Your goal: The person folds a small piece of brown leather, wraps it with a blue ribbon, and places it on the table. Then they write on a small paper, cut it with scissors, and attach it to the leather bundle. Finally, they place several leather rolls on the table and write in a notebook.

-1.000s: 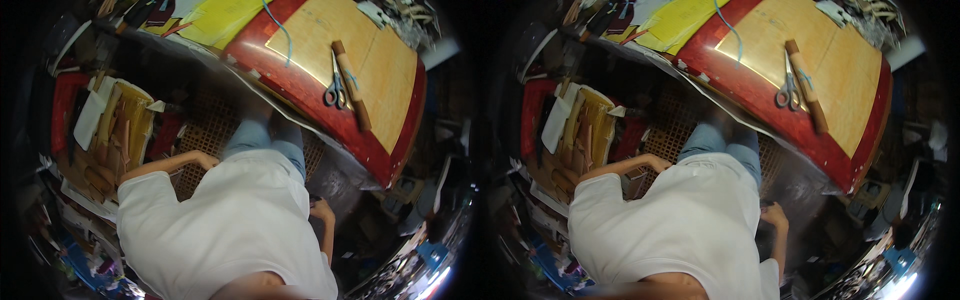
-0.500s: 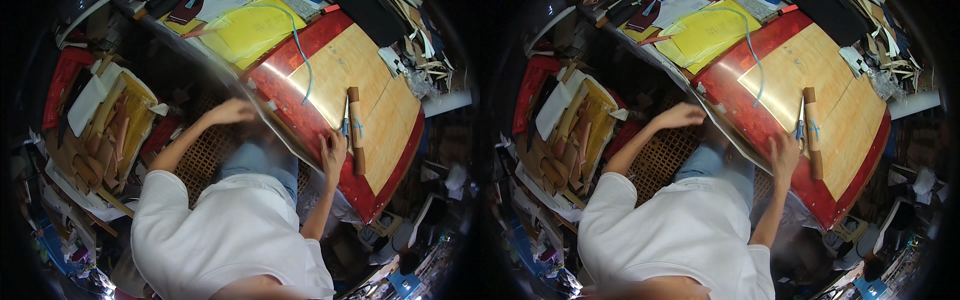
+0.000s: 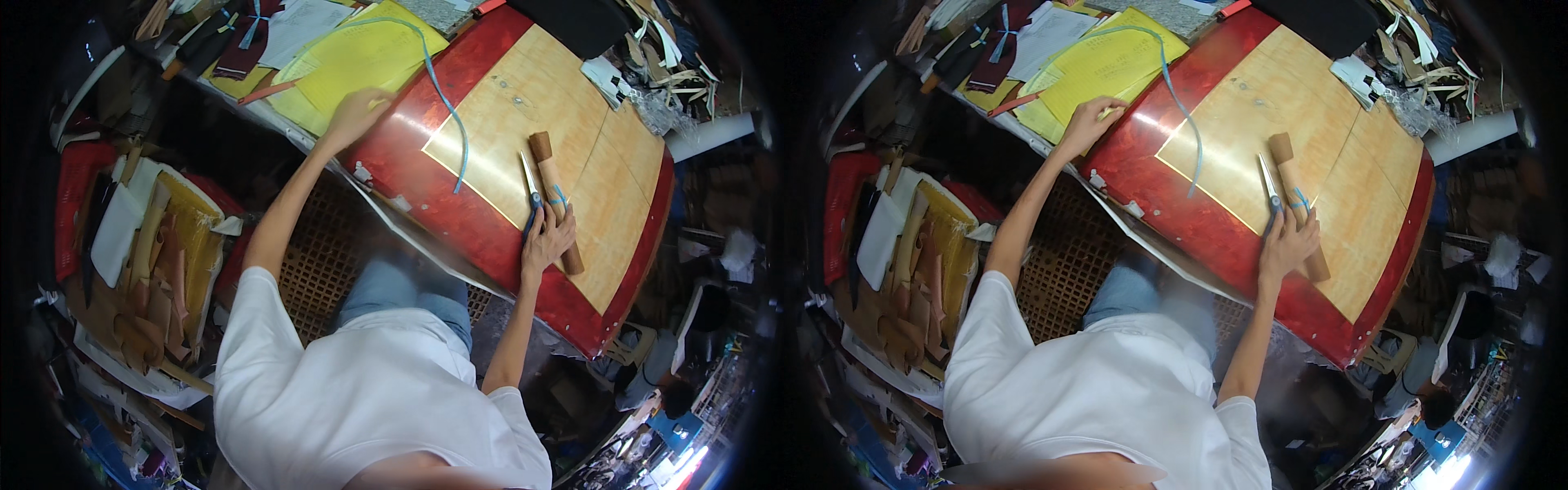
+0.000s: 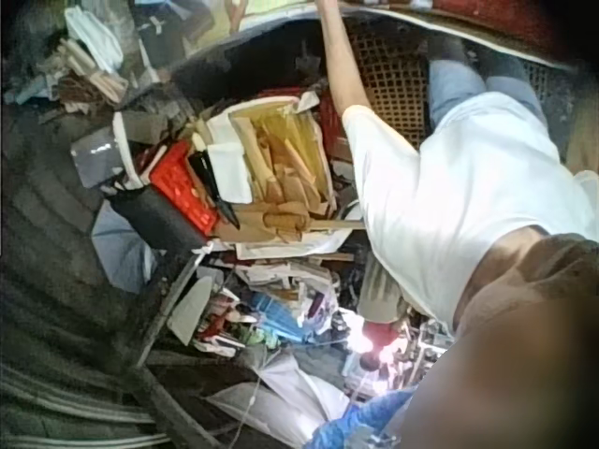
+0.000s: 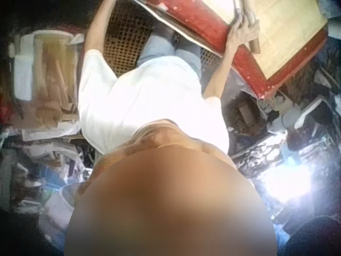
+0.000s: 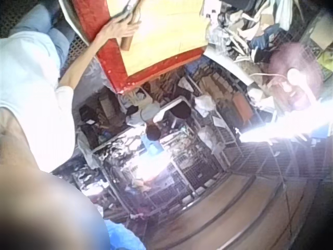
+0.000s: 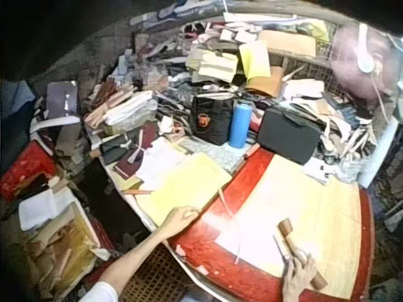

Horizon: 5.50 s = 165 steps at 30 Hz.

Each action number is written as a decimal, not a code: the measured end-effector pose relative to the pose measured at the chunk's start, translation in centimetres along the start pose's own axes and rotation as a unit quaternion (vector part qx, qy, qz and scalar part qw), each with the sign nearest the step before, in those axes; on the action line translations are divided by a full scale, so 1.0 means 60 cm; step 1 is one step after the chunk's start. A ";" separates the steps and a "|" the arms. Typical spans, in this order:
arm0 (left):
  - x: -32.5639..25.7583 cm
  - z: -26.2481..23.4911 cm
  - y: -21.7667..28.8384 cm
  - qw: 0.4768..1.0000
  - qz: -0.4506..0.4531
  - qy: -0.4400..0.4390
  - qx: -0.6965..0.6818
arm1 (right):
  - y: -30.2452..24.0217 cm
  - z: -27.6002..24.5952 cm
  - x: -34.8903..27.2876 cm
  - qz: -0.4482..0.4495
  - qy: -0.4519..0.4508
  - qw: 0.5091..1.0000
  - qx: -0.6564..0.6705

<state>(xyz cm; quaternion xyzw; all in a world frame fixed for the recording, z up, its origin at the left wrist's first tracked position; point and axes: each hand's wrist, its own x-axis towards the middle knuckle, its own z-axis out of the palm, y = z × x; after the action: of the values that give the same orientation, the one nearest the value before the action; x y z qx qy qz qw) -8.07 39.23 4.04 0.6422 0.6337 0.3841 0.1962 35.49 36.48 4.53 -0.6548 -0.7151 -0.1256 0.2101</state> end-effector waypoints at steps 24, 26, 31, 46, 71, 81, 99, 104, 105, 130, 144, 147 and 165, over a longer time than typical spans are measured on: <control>0.593 0.304 -0.150 0.972 0.053 0.095 0.208 | -0.036 0.095 0.174 -0.005 -0.011 0.997 0.074; 0.578 0.278 -0.130 0.975 0.023 0.066 0.209 | -0.031 0.105 0.187 -0.010 -0.010 0.997 0.082; 0.466 0.173 -0.047 0.983 0.056 0.163 -0.058 | -0.022 0.117 0.226 -0.023 0.065 0.992 0.101; 0.102 0.078 0.154 0.864 0.143 -0.350 -0.333 | -0.137 -0.004 0.129 0.233 -0.409 0.513 0.718; 0.426 0.200 -0.166 0.980 -0.081 -0.168 -0.064 | -0.075 0.014 0.024 0.170 -0.112 0.837 0.508; 0.373 0.132 -0.136 0.941 0.053 -0.191 0.276 | -0.083 0.008 0.036 0.130 -0.120 0.853 0.490; 0.439 0.151 -0.213 0.953 -0.158 0.112 -0.234 | -0.043 -0.008 0.017 0.047 -0.079 0.931 0.353; 0.353 0.132 -0.026 0.894 -0.019 0.172 -0.412 | -0.028 0.000 0.012 0.077 0.052 0.917 0.387; 0.303 0.151 0.035 0.883 -0.051 0.163 -0.438 | -0.028 -0.002 0.006 0.094 0.063 0.916 0.386; -0.199 0.335 0.334 0.976 0.200 -0.079 -0.025 | 0.016 -0.056 -0.083 0.237 -0.004 0.726 0.646; -0.200 0.333 0.326 0.969 0.223 -0.104 0.013 | 0.041 -0.063 -0.097 0.179 -0.102 0.794 0.572; -0.198 0.336 0.325 0.967 0.243 -0.076 0.011 | 0.044 -0.071 -0.087 0.153 -0.104 0.814 0.550; -0.200 0.340 0.326 0.965 0.250 -0.071 0.037 | 0.042 -0.071 -0.079 0.093 -0.117 0.862 0.484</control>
<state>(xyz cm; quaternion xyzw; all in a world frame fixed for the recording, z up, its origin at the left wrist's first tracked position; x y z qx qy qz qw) 21.22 30.08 2.72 0.8127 0.4510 0.3507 0.1143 38.84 30.64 5.86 -0.5439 -0.6408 0.3346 0.4261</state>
